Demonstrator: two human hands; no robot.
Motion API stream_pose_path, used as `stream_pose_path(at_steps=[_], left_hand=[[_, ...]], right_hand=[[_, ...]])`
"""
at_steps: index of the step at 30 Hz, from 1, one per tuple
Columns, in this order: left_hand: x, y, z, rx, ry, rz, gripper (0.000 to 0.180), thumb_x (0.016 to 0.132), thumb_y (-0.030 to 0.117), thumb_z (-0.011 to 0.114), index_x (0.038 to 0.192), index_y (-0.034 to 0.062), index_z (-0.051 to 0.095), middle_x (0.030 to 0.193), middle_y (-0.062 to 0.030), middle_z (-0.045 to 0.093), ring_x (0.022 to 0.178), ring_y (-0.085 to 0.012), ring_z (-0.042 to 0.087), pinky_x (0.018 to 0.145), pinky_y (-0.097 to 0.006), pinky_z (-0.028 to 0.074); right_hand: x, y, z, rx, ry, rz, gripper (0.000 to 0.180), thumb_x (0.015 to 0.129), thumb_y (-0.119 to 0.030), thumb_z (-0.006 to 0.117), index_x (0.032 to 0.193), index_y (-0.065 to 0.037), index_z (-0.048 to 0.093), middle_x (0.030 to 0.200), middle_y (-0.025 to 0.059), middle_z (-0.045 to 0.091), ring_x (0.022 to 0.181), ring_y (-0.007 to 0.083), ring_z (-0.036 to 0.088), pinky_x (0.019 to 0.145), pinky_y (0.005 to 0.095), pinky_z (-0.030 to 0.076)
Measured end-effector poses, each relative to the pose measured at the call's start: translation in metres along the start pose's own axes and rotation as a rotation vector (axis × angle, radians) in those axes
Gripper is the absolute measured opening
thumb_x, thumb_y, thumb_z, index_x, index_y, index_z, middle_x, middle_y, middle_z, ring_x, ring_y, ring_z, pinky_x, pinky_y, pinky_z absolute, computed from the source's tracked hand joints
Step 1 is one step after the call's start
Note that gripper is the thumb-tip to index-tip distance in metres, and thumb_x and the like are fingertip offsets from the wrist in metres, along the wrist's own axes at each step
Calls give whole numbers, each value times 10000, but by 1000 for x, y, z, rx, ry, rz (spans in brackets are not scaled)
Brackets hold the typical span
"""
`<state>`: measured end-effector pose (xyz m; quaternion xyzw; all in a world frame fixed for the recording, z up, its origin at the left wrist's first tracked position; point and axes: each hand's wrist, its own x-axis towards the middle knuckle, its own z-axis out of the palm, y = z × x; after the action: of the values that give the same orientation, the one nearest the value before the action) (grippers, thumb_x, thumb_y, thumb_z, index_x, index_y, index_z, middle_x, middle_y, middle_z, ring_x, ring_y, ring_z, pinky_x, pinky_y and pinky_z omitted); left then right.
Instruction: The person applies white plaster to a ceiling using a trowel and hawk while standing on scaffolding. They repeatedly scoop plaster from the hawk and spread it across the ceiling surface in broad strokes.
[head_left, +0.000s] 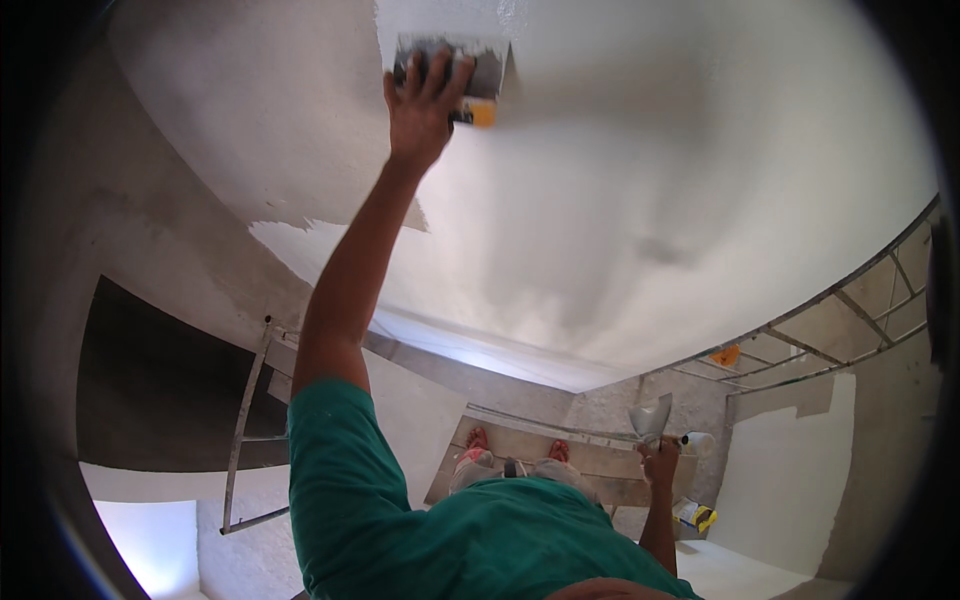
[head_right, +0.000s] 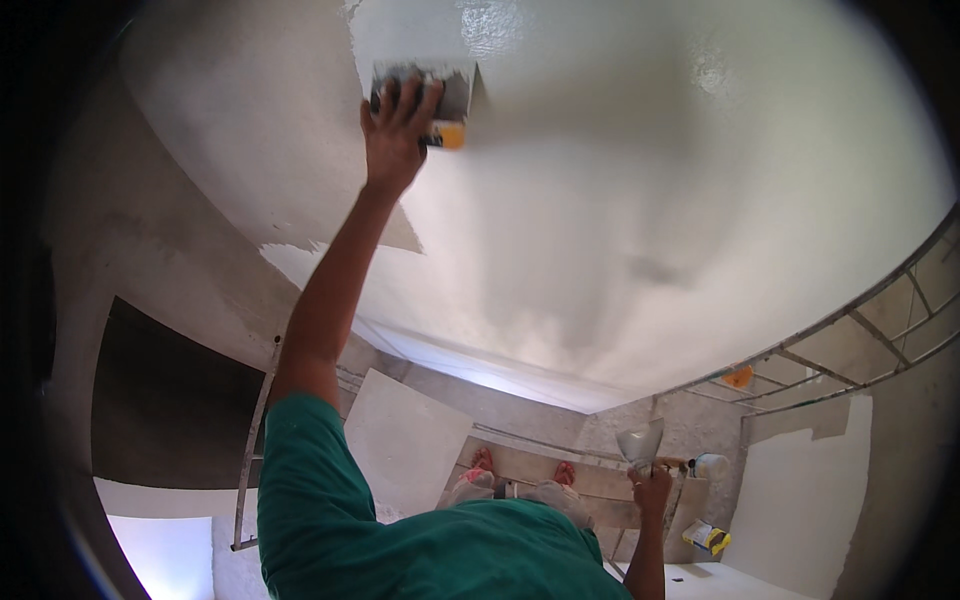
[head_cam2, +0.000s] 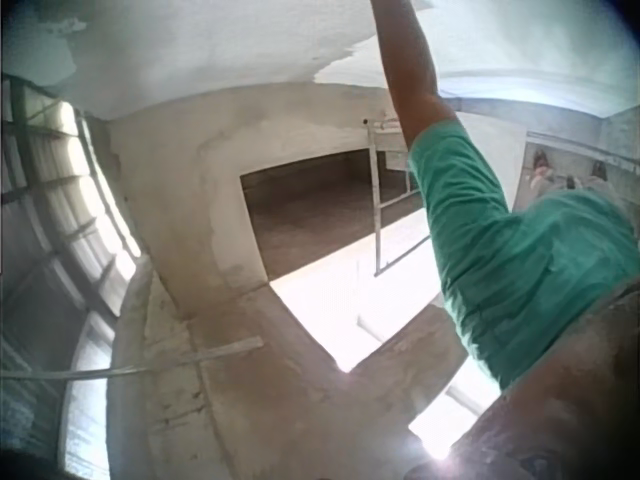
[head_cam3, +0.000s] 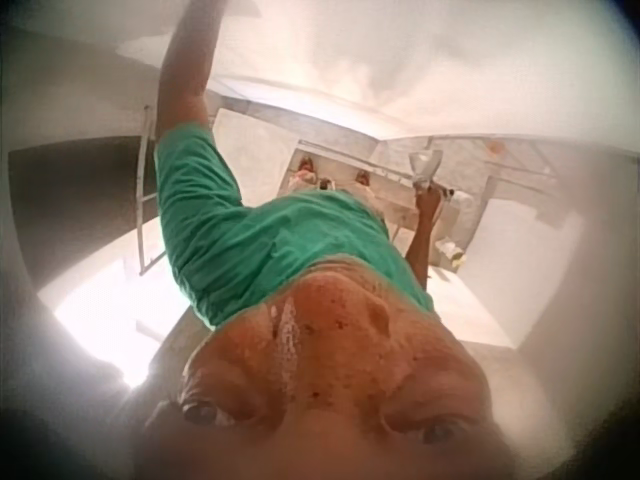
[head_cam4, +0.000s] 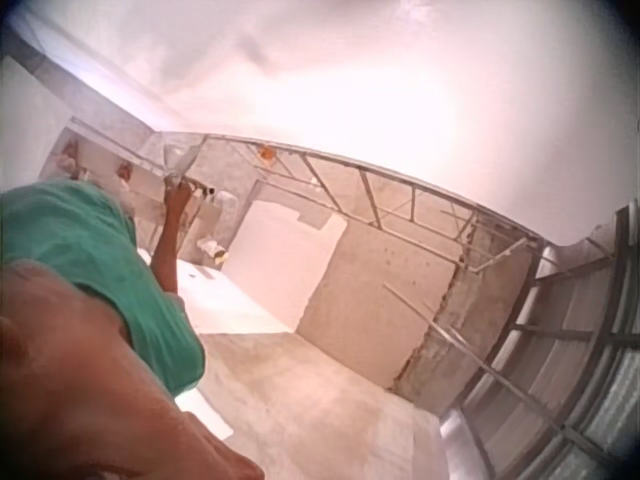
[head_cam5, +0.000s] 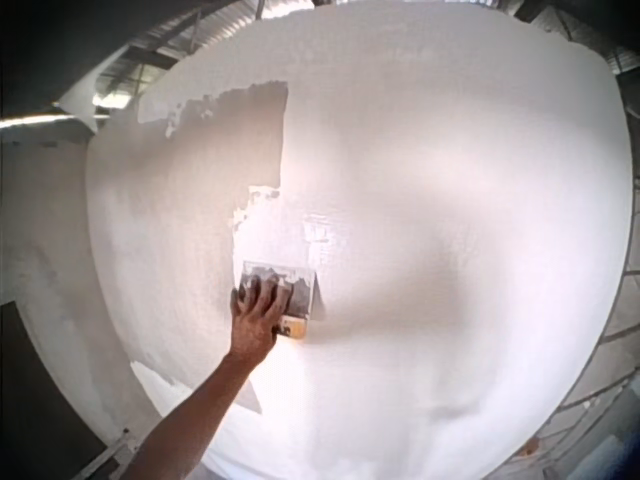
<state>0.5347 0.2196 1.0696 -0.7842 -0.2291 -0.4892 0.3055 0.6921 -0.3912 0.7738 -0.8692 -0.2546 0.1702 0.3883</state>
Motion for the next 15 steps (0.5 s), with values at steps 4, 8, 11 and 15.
stream_pose_path(at_steps=[4, 8, 11, 15], left_hand=[[-90, 36, -18, -56, -292, -58, 652, 788, 25, 574, 1380, 270, 454, 1375, -75, 457, 1254, -383, 427, 991, -670, 283], [-257, 101, -54, -237, -546, -323, 669, 757, 12, 584, 1385, 200, 452, 1382, -102, 454, 1241, -369, 430, 972, -533, 372], [-409, 161, -136, -384, -1061, -650, 597, 745, 51, 584, 1319, 203, 519, 1242, -115, 552, 1122, -344, 529, 918, -479, 444], [-540, 222, -239, -559, -1521, -1193, 488, 731, 142, 593, 1215, 199, 615, 1081, -176, 657, 1014, -347, 627, 894, -452, 492]], right_hand=[[6, -5, -3, 12, -10, -25, 116, 723, -55, 717, 763, -14, 616, 565, 35, 530, 431, 120, 503, 402, 275, 403], [20, 47, 17, 63, -27, -19, 102, 730, -55, 709, 788, -13, 636, 582, 29, 566, 447, 109, 511, 417, 272, 410], [14, -26, 3, 282, -138, 136, 125, 731, -68, 718, 820, -15, 647, 599, 30, 586, 457, 107, 518, 428, 270, 417], [28, -15, 6, 176, -178, 34, 205, 746, -132, 735, 878, 5, 657, 641, 65, 618, 525, 136, 560, 490, 300, 439]])
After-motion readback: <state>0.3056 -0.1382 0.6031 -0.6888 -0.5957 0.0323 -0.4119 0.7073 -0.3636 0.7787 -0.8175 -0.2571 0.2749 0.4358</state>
